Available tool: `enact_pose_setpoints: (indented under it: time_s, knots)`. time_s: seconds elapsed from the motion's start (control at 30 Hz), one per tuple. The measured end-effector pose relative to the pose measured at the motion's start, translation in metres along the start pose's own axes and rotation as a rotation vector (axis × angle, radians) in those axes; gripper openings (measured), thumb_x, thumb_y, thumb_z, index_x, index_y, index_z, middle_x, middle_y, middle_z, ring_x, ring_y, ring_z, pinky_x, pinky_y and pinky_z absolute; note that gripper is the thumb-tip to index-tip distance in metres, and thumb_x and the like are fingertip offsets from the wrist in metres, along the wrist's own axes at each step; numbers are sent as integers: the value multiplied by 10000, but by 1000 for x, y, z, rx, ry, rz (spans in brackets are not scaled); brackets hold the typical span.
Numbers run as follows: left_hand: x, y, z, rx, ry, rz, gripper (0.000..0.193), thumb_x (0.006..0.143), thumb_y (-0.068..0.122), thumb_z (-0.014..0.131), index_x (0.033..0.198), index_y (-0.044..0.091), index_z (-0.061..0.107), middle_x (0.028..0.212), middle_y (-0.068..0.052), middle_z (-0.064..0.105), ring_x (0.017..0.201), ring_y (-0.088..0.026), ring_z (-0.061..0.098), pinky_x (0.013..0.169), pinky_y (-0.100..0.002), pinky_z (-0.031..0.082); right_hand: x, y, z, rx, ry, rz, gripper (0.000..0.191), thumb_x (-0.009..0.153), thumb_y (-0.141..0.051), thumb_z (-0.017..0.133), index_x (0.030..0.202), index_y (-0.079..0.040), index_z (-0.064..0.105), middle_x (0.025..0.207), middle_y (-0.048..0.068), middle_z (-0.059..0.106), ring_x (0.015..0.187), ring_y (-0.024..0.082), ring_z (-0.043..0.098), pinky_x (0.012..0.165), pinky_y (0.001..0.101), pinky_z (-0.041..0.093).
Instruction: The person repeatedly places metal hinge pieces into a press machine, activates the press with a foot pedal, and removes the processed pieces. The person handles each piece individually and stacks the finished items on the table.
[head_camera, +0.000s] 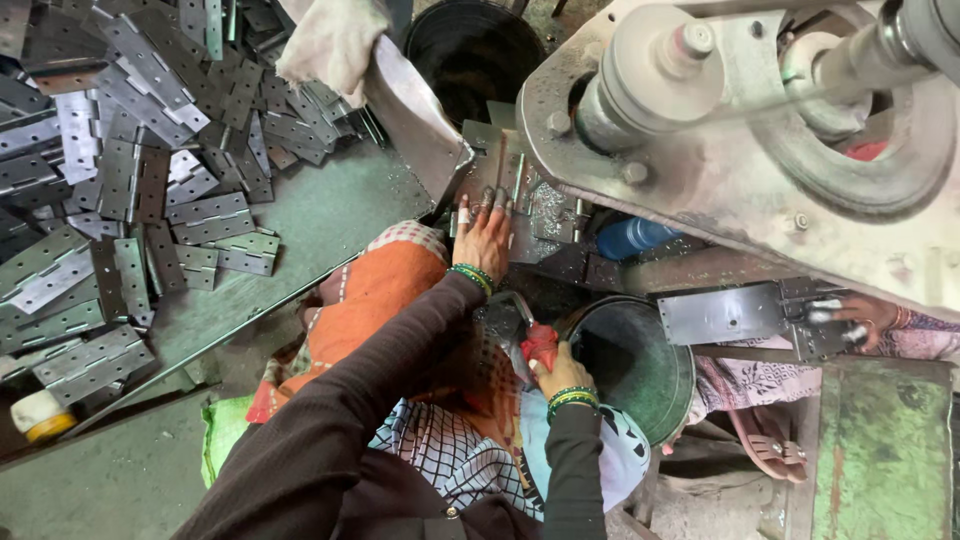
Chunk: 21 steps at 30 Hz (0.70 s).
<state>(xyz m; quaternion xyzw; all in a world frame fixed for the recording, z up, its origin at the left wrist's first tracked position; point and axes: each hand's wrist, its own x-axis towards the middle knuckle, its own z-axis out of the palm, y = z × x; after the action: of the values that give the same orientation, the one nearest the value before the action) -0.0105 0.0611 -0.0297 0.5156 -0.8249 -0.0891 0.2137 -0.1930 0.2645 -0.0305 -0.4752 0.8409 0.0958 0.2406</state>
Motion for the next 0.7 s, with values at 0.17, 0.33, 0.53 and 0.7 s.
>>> enact_pose_setpoints:
  time_s: [0.17, 0.33, 0.53, 0.7]
  knots:
    - [-1, 0, -3, 12, 57, 13, 522, 912, 156, 522, 1411, 2, 541, 1365, -137, 547, 1304, -318, 518, 1221, -646, 133, 6, -5, 48, 91, 77, 33, 632, 850, -457, 725, 1340, -143, 480, 1075, 283, 716, 1030, 495, 672, 889, 586, 521]
    - [0, -2, -7, -35, 86, 33, 436, 949, 182, 529, 1349, 13, 570, 1351, -143, 558, 1334, -348, 499, 1228, -651, 164, 16, 1, 60, 136, 73, 34, 656, 834, -468, 749, 1322, -124, 479, 1087, 301, 700, 1044, 511, 659, 897, 577, 524]
    - [-1, -1, -6, -24, 138, 31, 489, 929, 178, 535, 1382, -1, 581, 1270, -137, 570, 1299, -344, 509, 1204, -641, 185, 17, 7, 18, 22, -38, -26, 695, 831, -553, 739, 1307, -110, 494, 1078, 289, 705, 1039, 502, 670, 906, 571, 530]
    - [3, 0, -6, -7, 54, 7, 474, 932, 176, 530, 1377, 16, 560, 1319, -129, 568, 1290, -334, 524, 1219, -643, 153, -2, -9, -38, -63, 36, -44, 644, 832, -562, 725, 1264, -111, 567, 1049, 267, 734, 1011, 478, 697, 894, 559, 544]
